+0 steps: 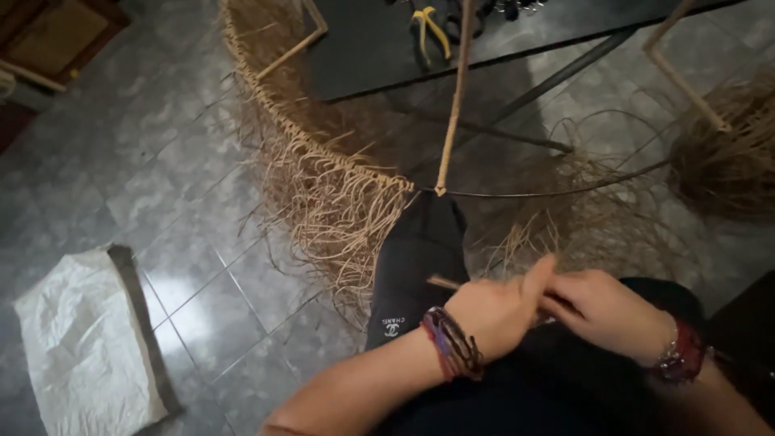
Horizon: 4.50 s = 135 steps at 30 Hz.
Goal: Weaving and tying bundles of straw onto a circular frame to create a decorative object
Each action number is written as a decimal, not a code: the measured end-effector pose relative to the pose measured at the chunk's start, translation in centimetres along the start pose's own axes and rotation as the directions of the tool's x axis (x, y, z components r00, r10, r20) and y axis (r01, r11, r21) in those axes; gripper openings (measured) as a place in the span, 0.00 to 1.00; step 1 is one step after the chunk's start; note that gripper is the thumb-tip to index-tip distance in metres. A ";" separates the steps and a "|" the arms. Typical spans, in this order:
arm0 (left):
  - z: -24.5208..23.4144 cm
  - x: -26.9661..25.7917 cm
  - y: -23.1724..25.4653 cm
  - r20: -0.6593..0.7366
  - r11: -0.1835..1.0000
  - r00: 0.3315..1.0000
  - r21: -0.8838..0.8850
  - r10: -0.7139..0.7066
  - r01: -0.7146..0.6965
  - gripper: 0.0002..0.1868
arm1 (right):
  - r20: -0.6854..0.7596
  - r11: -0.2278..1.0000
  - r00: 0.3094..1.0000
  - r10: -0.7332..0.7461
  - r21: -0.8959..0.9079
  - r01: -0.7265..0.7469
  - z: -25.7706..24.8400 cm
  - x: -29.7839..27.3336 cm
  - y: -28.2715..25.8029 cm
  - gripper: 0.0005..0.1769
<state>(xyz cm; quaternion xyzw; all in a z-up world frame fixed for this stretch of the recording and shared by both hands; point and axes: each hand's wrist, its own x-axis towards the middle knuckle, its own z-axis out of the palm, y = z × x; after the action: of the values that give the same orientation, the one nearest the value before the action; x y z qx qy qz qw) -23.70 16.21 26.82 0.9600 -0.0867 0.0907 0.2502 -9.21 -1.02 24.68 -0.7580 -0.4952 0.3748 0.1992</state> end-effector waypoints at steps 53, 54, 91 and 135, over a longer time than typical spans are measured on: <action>-4.5 -2.4 -4.2 0.055 0.944 0.966 -0.205 -0.253 0.259 0.49 | -0.172 0.954 0.984 0.049 -0.283 -0.097 -0.4 0.1 0.9 0.13; -3.4 -1.8 -2.7 0.055 0.942 0.964 -0.204 -0.260 0.265 0.49 | -0.167 0.955 0.985 0.045 -0.282 -0.092 0.3 0.7 0.5 0.13; -5.3 -8.0 -10.6 -0.349 0.939 0.873 -0.182 -0.340 0.293 0.14 | -0.001 0.781 0.978 -0.209 -0.602 0.167 4.3 9.8 -0.1 0.23; 15.1 -1.5 -20.2 -0.235 0.767 0.743 -0.021 -0.627 0.641 0.11 | -0.391 0.787 0.912 0.123 -0.522 -0.330 0.5 21.5 -7.0 0.13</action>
<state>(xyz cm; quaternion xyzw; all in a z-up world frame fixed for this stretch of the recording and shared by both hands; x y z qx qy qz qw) -18.92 26.29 4.15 0.9223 0.2769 0.1125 0.2449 -8.92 21.36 21.07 -0.8893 -0.4477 0.0935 -0.0056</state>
